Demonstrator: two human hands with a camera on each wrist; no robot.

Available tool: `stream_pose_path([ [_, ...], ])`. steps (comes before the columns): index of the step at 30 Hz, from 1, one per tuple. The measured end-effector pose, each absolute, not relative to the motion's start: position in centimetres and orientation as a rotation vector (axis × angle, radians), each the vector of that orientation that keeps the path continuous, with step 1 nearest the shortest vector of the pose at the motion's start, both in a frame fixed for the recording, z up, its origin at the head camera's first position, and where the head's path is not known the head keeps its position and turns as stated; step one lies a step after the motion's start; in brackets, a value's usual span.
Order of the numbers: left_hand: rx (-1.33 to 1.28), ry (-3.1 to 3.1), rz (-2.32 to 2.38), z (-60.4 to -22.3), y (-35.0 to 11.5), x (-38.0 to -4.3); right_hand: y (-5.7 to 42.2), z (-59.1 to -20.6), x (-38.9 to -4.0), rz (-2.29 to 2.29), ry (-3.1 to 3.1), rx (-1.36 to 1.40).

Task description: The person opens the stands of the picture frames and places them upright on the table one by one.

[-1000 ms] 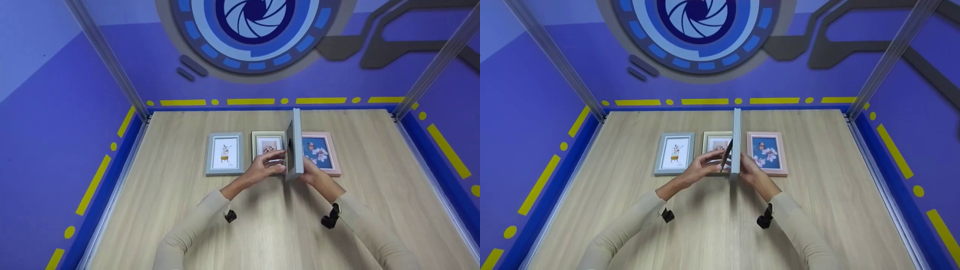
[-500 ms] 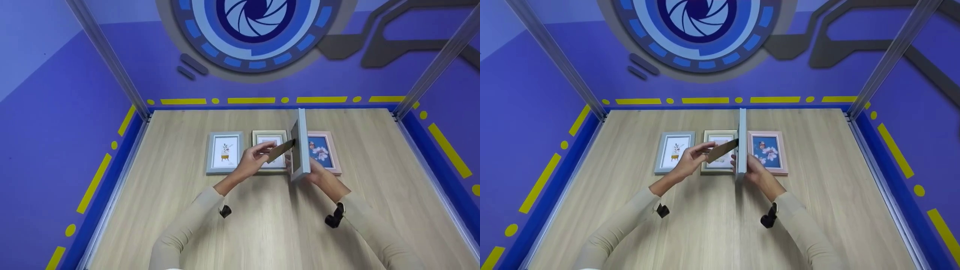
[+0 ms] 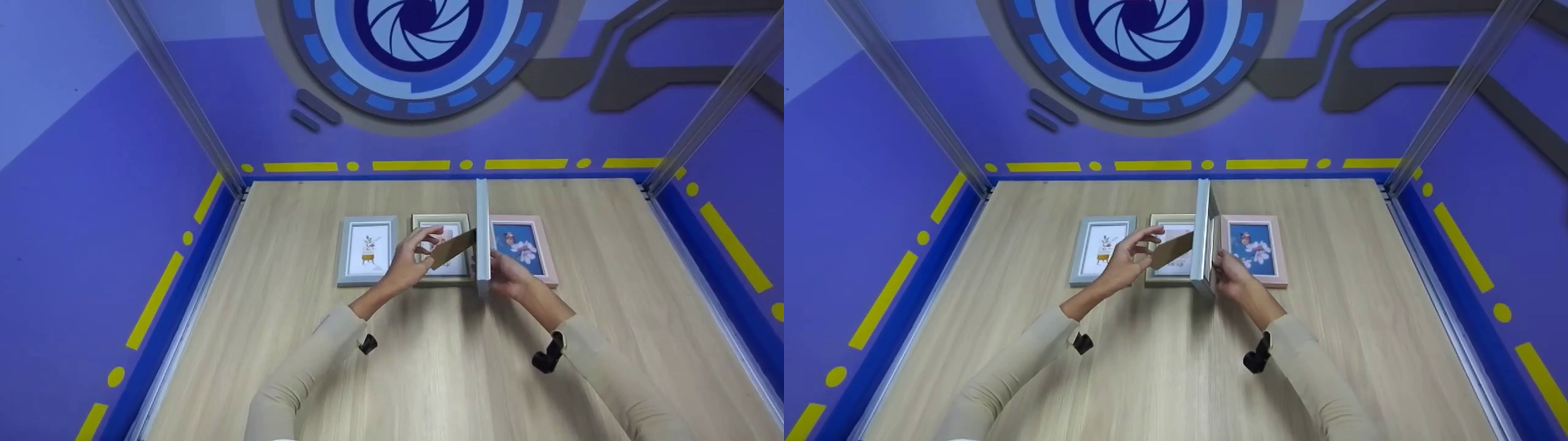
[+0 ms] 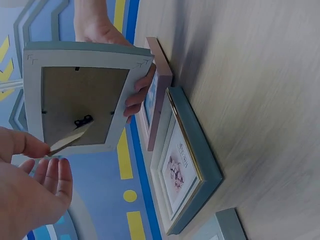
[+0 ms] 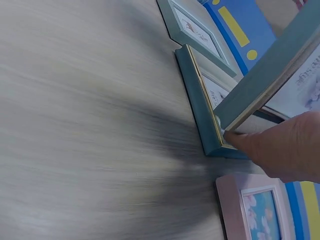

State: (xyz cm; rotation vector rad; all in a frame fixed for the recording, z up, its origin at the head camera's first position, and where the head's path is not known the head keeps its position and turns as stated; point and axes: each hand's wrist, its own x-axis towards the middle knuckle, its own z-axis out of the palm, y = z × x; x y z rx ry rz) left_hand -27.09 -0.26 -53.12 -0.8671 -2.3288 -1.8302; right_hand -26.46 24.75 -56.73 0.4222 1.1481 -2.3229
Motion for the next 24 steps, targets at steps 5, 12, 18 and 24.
stream_pose_path([
  [5, -0.974, -2.339, -1.705, -52.1, 0.5, -27.2, 24.8, -57.0, -26.5, -2.299, 1.280, 0.390],
  [12, -0.912, -2.583, -1.726, -51.2, 1.8, -27.5, 25.2, -56.5, -26.7, -2.305, 1.341, 0.470],
  [18, -0.825, -2.660, -1.699, -52.0, 2.7, -28.0, 26.5, -56.1, -26.8, -2.289, 1.450, 0.520],
  [24, -0.747, -2.648, -1.622, -52.4, 3.8, -28.8, 28.1, -55.6, -27.0, -2.317, 1.617, 0.494],
])
